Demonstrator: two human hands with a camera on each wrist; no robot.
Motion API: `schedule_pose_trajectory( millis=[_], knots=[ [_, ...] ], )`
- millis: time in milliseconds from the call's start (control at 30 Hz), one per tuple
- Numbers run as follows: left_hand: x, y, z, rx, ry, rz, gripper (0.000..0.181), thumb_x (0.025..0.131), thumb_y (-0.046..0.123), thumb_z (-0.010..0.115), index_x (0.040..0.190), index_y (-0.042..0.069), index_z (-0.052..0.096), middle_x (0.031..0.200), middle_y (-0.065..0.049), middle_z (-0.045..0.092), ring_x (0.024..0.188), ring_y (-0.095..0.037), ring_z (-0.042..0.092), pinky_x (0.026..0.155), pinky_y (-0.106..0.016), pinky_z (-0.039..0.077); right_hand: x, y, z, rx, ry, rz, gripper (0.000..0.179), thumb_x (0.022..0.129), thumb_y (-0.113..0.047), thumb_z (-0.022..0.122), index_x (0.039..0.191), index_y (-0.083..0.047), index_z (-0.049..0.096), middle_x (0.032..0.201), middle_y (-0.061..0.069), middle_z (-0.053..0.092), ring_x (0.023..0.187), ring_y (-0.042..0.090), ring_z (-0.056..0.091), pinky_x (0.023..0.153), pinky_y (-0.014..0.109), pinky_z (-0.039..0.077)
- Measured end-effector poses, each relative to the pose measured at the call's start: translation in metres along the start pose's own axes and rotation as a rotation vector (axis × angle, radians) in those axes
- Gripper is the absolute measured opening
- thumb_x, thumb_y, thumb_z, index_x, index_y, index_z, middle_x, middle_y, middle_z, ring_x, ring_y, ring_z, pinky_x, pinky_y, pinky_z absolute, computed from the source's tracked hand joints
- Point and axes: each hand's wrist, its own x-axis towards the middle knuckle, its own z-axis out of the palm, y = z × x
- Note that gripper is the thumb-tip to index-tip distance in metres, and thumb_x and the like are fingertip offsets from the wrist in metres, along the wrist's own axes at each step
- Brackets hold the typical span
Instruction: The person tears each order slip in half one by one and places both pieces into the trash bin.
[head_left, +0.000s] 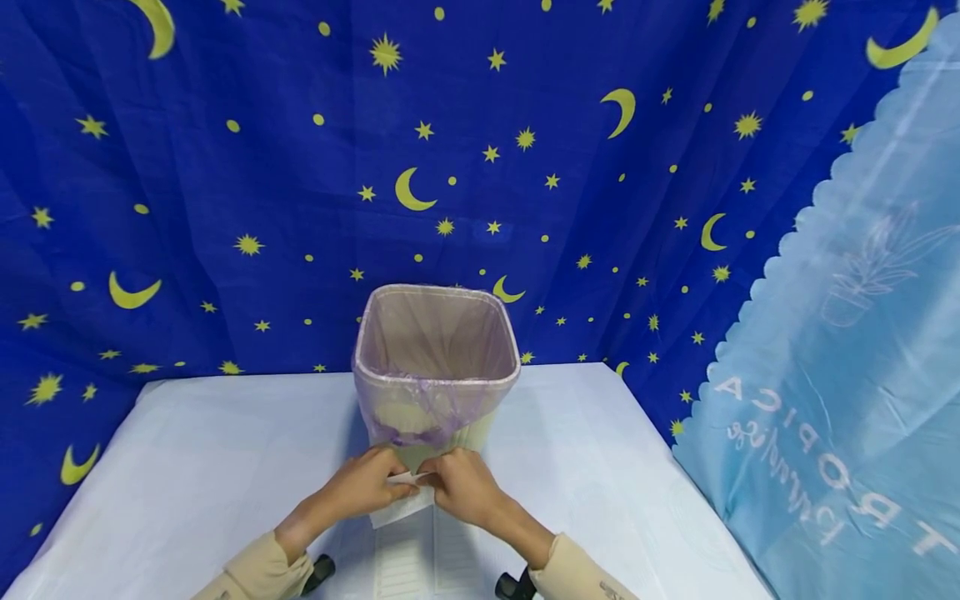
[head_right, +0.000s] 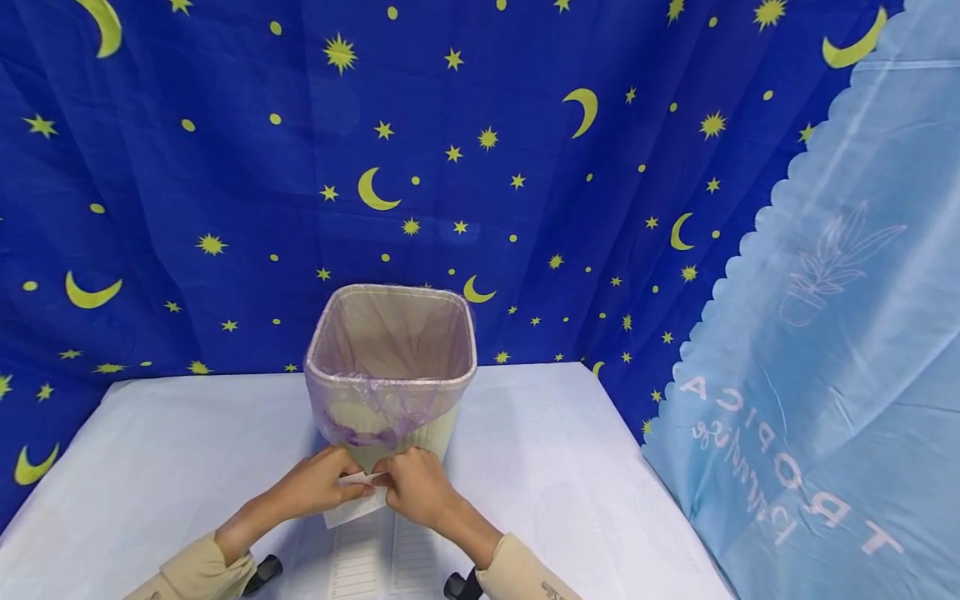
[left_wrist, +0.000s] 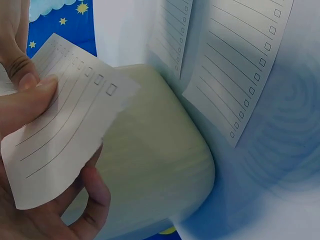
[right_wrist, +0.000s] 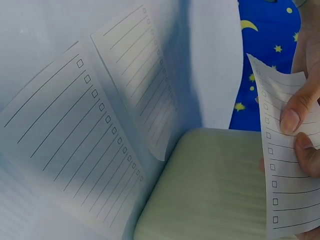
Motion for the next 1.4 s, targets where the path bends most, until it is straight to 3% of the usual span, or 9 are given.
schedule_pose_trajectory(
  millis=[333,500,767,933,1167,1300,1400],
  knots=[
    [-0.001,0.0,0.0,0.0,0.011,-0.008,0.055,0.083,0.024,0.076,0.051,0.025,0.031,0.048,0.017,0.022,0.045,0.0,0.022,0.042,-0.018,0.018,-0.001,0.0,0.002,0.061,0.004,0.008,0.015,0.082,-0.004,0.068,0.085,-0.016,0.077,0.07,-0.009,0.07,0.052,-0.007,0.032,0.051,0.007,0.033],
    [-0.001,0.003,-0.001,0.003,0.045,-0.007,0.056,0.084,0.025,0.075,0.05,0.024,0.031,0.047,0.016,0.021,0.043,0.001,0.021,0.04,-0.017,0.017,0.001,-0.001,0.002,0.119,0.03,0.061,0.016,0.083,-0.003,0.067,0.083,-0.015,0.077,0.072,-0.006,0.072,0.054,-0.007,0.035,0.054,0.006,0.035],
    [0.0,0.007,0.0,0.1,0.146,0.05,0.061,0.08,0.025,0.078,0.051,0.025,0.025,0.05,0.018,0.014,0.047,0.001,0.017,0.042,-0.018,0.014,0.006,0.001,0.004,0.364,0.086,0.138,0.016,0.078,0.007,0.066,0.072,-0.006,0.074,0.066,0.003,0.07,0.055,-0.007,0.038,0.053,0.007,0.035],
    [-0.001,0.01,0.0,0.138,0.177,0.089,0.053,0.078,0.024,0.079,0.044,0.024,0.038,0.049,0.02,0.019,0.049,0.002,0.023,0.042,-0.019,0.021,0.007,0.002,0.006,0.502,0.12,0.149,0.015,0.075,0.012,0.065,0.069,0.0,0.072,0.065,0.009,0.069,0.059,-0.006,0.044,0.059,0.011,0.041],
    [-0.003,0.007,0.005,0.207,0.19,0.128,0.037,0.078,0.027,0.079,0.047,0.027,0.057,0.049,0.02,0.029,0.05,0.002,0.03,0.043,-0.021,0.027,0.003,0.002,0.015,0.602,0.085,0.304,0.01,0.072,0.009,0.067,0.064,0.005,0.067,0.059,0.012,0.06,0.054,-0.003,0.037,0.055,0.014,0.037],
    [-0.003,0.005,0.007,0.24,0.196,0.153,0.034,0.079,0.028,0.078,0.05,0.027,0.06,0.05,0.019,0.034,0.051,0.001,0.032,0.043,-0.022,0.029,0.002,0.004,0.018,0.693,0.063,0.417,0.009,0.075,0.006,0.069,0.067,0.009,0.066,0.06,0.003,0.056,0.058,0.0,0.042,0.057,0.017,0.038],
    [-0.001,0.005,0.006,0.235,0.181,0.131,0.032,0.08,0.029,0.077,0.054,0.026,0.06,0.053,0.017,0.038,0.052,0.001,0.034,0.045,-0.023,0.031,0.003,0.008,0.016,0.742,0.038,0.471,0.016,0.078,0.003,0.07,0.067,0.012,0.063,0.06,-0.005,0.048,0.059,0.002,0.042,0.058,0.017,0.036]
  ],
)
